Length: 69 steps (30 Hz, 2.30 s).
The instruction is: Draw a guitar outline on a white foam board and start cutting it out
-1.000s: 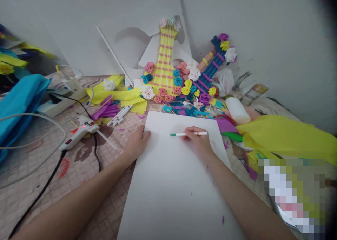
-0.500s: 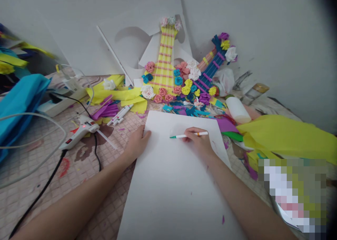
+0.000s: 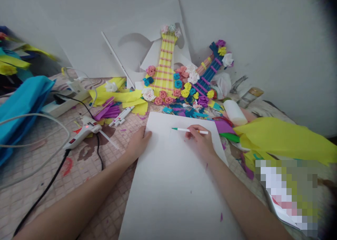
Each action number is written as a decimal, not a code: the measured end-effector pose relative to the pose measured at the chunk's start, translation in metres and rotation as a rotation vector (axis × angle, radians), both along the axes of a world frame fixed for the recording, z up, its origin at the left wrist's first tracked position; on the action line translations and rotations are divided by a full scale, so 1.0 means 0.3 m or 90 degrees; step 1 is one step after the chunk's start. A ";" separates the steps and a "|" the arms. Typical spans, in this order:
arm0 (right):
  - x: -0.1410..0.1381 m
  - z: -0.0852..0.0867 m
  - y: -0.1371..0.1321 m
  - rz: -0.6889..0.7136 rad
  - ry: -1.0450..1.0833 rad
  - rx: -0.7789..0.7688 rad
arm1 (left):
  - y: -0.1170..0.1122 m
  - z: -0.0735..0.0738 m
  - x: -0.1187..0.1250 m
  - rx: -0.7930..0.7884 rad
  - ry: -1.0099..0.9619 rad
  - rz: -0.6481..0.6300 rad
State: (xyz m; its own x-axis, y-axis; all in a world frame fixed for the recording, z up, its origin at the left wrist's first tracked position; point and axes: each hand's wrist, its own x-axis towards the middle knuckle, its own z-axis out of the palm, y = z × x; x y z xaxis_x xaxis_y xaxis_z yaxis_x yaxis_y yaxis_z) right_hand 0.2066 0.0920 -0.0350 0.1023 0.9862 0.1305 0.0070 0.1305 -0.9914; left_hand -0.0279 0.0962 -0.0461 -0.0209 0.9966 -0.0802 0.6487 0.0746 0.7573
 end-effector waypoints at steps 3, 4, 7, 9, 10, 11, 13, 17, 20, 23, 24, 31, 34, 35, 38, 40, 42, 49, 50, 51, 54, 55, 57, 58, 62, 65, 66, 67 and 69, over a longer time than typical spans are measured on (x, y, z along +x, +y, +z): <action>0.008 -0.017 0.012 0.000 0.006 -0.016 | -0.003 0.003 0.001 0.001 0.000 -0.001; 0.010 -0.021 0.013 0.003 0.002 -0.019 | -0.002 0.003 0.001 0.002 0.000 -0.002; 0.013 -0.022 0.010 0.013 -0.010 -0.027 | 0.001 -0.001 -0.001 0.004 -0.001 -0.003; 0.010 -0.014 0.005 0.016 -0.007 -0.029 | 0.003 -0.005 -0.003 0.005 -0.003 -0.005; 0.007 -0.008 0.002 0.012 0.002 -0.027 | 0.004 -0.007 -0.003 0.006 -0.004 -0.007; 0.005 -0.001 -0.002 0.004 0.016 -0.027 | 0.005 -0.009 -0.004 0.007 -0.006 -0.009; 0.004 0.012 -0.012 -0.017 0.045 -0.029 | 0.004 -0.012 -0.005 0.008 -0.009 -0.014; 0.014 0.027 -0.055 -0.060 0.021 -0.062 | 0.002 -0.017 -0.005 0.011 -0.012 -0.018; 0.023 0.023 -0.100 -0.063 -0.006 -0.092 | 0.004 -0.020 -0.006 0.012 -0.017 -0.018; 0.024 0.008 -0.130 -0.067 -0.003 -0.101 | 0.005 -0.017 -0.005 0.011 -0.017 -0.018; 0.023 0.002 -0.133 -0.072 0.002 -0.099 | 0.005 -0.015 -0.005 0.012 -0.017 -0.018; 0.022 -0.030 -0.116 -0.026 0.028 -0.076 | 0.005 -0.008 -0.001 0.013 0.002 -0.015; 0.024 -0.035 -0.112 -0.020 0.022 -0.072 | 0.004 -0.009 0.001 0.013 0.009 -0.013; 0.025 -0.036 -0.112 -0.021 0.017 -0.071 | 0.004 -0.008 0.001 0.013 0.010 -0.013; 0.025 -0.038 -0.111 -0.018 0.003 -0.070 | 0.003 -0.007 0.001 0.015 0.013 -0.011; 0.024 -0.038 -0.110 -0.016 -0.001 -0.068 | 0.002 -0.007 0.000 0.018 0.011 -0.011; 0.024 -0.039 -0.108 -0.016 -0.007 -0.067 | 0.003 -0.010 -0.001 0.022 0.008 -0.014; 0.028 -0.038 -0.110 -0.016 -0.026 -0.084 | 0.008 -0.026 -0.006 0.032 -0.002 -0.022; 0.028 -0.035 -0.111 -0.015 -0.029 -0.088 | 0.008 -0.026 -0.005 0.031 -0.002 -0.022; 0.028 -0.031 -0.113 -0.012 -0.034 -0.093 | 0.009 -0.025 -0.005 0.031 -0.001 -0.021; 0.027 -0.020 -0.117 -0.004 -0.046 -0.104 | 0.009 -0.021 -0.004 0.030 0.002 -0.019; 0.027 -0.018 -0.119 -0.003 -0.050 -0.106 | 0.009 -0.021 -0.004 0.031 0.003 -0.020; 0.028 -0.016 -0.122 0.005 -0.054 -0.108 | 0.009 -0.022 -0.004 0.032 0.002 -0.022; 0.029 -0.016 -0.124 0.010 -0.055 -0.107 | 0.009 -0.023 -0.005 0.033 0.001 -0.022; 0.032 -0.016 -0.129 0.027 -0.061 -0.106 | 0.010 -0.030 -0.006 0.033 -0.001 -0.020; 0.032 -0.012 -0.131 0.038 -0.074 -0.110 | 0.010 -0.030 -0.005 0.034 -0.001 -0.018; 0.033 -0.011 -0.132 0.040 -0.078 -0.113 | 0.010 -0.029 -0.005 0.034 -0.002 -0.019; 0.033 -0.010 -0.132 0.040 -0.078 -0.116 | 0.010 -0.029 -0.005 0.035 -0.003 -0.020; 0.035 -0.010 -0.131 0.036 -0.063 -0.119 | 0.010 -0.027 -0.004 0.035 -0.005 -0.021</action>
State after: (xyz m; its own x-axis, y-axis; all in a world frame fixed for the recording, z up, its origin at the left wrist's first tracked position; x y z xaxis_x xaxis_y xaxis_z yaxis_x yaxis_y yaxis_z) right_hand 0.2171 0.0527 -0.0381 0.0417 0.9979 -0.0490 0.1032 -0.0531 -0.9932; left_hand -0.0292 0.0993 -0.0544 0.0131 0.9996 -0.0250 0.6441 0.0106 0.7648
